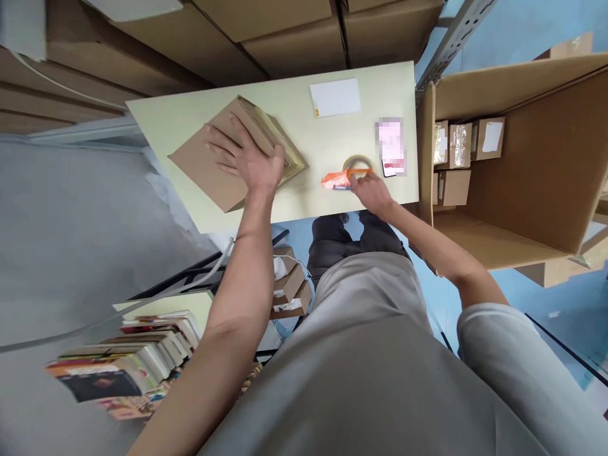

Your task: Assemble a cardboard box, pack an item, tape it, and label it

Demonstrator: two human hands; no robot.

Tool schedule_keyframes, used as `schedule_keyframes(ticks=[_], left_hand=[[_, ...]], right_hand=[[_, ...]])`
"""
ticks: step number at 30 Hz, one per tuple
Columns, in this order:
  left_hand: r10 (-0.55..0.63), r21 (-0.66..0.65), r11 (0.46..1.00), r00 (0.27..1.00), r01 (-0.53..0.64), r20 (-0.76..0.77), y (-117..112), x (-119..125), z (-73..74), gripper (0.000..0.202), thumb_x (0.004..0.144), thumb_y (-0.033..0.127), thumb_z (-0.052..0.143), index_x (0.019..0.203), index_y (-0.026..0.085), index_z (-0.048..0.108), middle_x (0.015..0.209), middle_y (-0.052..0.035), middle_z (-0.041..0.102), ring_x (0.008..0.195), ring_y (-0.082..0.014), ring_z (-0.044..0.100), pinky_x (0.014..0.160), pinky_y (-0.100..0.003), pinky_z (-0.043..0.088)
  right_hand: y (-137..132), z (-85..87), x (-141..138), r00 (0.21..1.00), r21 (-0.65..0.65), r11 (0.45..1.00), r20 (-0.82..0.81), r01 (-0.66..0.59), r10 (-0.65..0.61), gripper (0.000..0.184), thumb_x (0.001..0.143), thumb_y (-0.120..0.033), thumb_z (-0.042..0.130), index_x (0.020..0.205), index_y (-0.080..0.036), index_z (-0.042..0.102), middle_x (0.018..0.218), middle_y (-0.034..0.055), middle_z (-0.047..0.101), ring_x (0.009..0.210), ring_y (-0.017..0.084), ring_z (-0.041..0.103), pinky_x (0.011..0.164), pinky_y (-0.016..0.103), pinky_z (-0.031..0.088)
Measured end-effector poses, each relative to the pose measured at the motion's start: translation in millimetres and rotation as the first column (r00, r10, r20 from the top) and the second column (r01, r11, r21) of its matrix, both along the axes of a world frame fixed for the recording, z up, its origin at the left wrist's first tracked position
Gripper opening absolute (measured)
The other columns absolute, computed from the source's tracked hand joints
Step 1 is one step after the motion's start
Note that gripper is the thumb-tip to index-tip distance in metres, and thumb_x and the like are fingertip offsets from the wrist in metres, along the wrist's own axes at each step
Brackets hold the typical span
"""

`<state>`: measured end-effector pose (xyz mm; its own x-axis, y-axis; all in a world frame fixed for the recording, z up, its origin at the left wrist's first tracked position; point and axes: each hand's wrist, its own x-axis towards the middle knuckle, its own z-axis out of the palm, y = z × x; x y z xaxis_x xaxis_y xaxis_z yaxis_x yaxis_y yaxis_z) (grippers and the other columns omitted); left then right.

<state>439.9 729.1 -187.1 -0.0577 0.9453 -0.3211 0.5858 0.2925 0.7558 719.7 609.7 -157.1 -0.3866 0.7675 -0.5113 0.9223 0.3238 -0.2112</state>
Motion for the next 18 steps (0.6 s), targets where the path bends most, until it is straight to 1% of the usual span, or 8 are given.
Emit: schedule_keyframes(ticks=[2, 4, 7, 10, 12, 14, 16, 18], left_hand=[[0.012, 0.017, 1.000, 1.000, -0.012, -0.012, -2, -2, 2.6, 0.100, 0.085, 0.050, 0.091, 0.175, 0.034, 0.050, 0.199, -0.0085, 0.013, 0.182, -0.0479, -0.020, 0.140, -0.087, -0.007], [0.005, 0.007, 1.000, 1.000, -0.005, -0.011, -5, -6, 7.2, 0.105, 0.082, 0.047, 0.093, 0.176, 0.032, 0.048, 0.199, -0.0115, 0.010, 0.182, -0.0499, -0.019, 0.140, -0.088, -0.003], [-0.030, 0.008, 1.000, 0.998, 0.030, -0.050, -8, -17, 13.9, 0.109, 0.077, 0.042, 0.095, 0.175, 0.033, 0.049, 0.199, -0.0107, 0.007, 0.181, -0.0495, -0.020, 0.141, -0.086, -0.004], [-0.063, 0.029, 0.997, 0.996, 0.065, -0.070, -6, -28, 17.8, 0.109, 0.074, 0.037, 0.096, 0.173, 0.034, 0.050, 0.199, -0.0076, 0.006, 0.180, -0.0459, -0.027, 0.143, -0.081, -0.010], [-0.070, 0.021, 0.997, 0.996, 0.071, -0.049, -4, -34, 19.1, 0.107, 0.072, 0.035, 0.098, 0.169, 0.031, 0.052, 0.199, -0.0077, 0.007, 0.178, -0.0444, -0.032, 0.144, -0.079, -0.013], [-0.068, 0.020, 0.997, 0.996, 0.069, -0.050, -3, -36, 20.2, 0.104, 0.071, 0.037, 0.099, 0.165, 0.027, 0.056, 0.199, -0.0087, 0.008, 0.177, -0.0432, -0.036, 0.144, -0.076, -0.017], [-0.065, 0.037, 0.997, 0.996, 0.068, -0.066, -4, -36, 20.9, 0.097, 0.075, 0.042, 0.100, 0.161, 0.023, 0.057, 0.199, -0.0087, 0.010, 0.175, -0.0399, -0.040, 0.144, -0.071, -0.020], [-0.058, 0.061, 0.996, 0.996, 0.062, -0.067, -5, -34, 20.6, 0.086, 0.083, 0.045, 0.097, 0.155, 0.020, 0.058, 0.199, -0.0088, 0.011, 0.175, -0.0361, -0.040, 0.144, -0.067, -0.021]], right_hand=[[26, -6.3, -1, 0.999, 0.059, 0.998, 0.032, 0.005, -0.007, 0.052, 0.114, -0.012, 0.043, 0.162, 0.005, 0.051, 0.119, 0.0277, 0.086, 0.113, 0.036, 0.081, 0.116, 0.052, 0.057], [49, -11.7, -14, 0.998, 0.090, 0.996, 0.054, -0.028, 0.023, 0.056, 0.111, -0.006, 0.039, 0.165, 0.004, 0.048, 0.118, 0.0245, 0.086, 0.111, 0.034, 0.082, 0.117, 0.049, 0.056], [70, -17.0, -39, 0.998, 0.120, 0.991, 0.010, -0.063, 0.062, 0.062, 0.106, 0.000, 0.033, 0.167, 0.001, 0.048, 0.115, 0.0179, 0.086, 0.109, 0.030, 0.083, 0.120, 0.047, 0.053], [73, -18.3, -57, 0.994, 0.128, 0.987, -0.045, -0.095, 0.101, 0.061, 0.106, 0.001, 0.030, 0.162, 0.003, 0.053, 0.113, 0.0168, 0.086, 0.110, 0.029, 0.084, 0.123, 0.048, 0.050], [72, -16.6, -66, 0.990, 0.113, 0.985, -0.054, -0.128, 0.134, 0.061, 0.105, 0.001, 0.028, 0.159, 0.005, 0.055, 0.115, 0.0187, 0.085, 0.110, 0.030, 0.084, 0.123, 0.049, 0.050], [71, -13.2, -75, 0.986, 0.084, 0.985, -0.058, -0.153, 0.158, 0.060, 0.105, 0.001, 0.028, 0.157, 0.005, 0.056, 0.117, 0.0209, 0.085, 0.112, 0.031, 0.083, 0.123, 0.050, 0.049], [69, -9.1, -87, 0.983, 0.047, 0.984, -0.059, -0.170, 0.173, 0.058, 0.106, 0.001, 0.029, 0.156, 0.005, 0.058, 0.121, 0.0229, 0.085, 0.115, 0.032, 0.083, 0.123, 0.050, 0.048], [68, -5.4, -101, 0.977, 0.029, 0.979, -0.060, -0.204, 0.205, 0.057, 0.107, 0.001, 0.029, 0.156, 0.005, 0.059, 0.125, 0.0246, 0.085, 0.118, 0.032, 0.083, 0.124, 0.051, 0.047]])
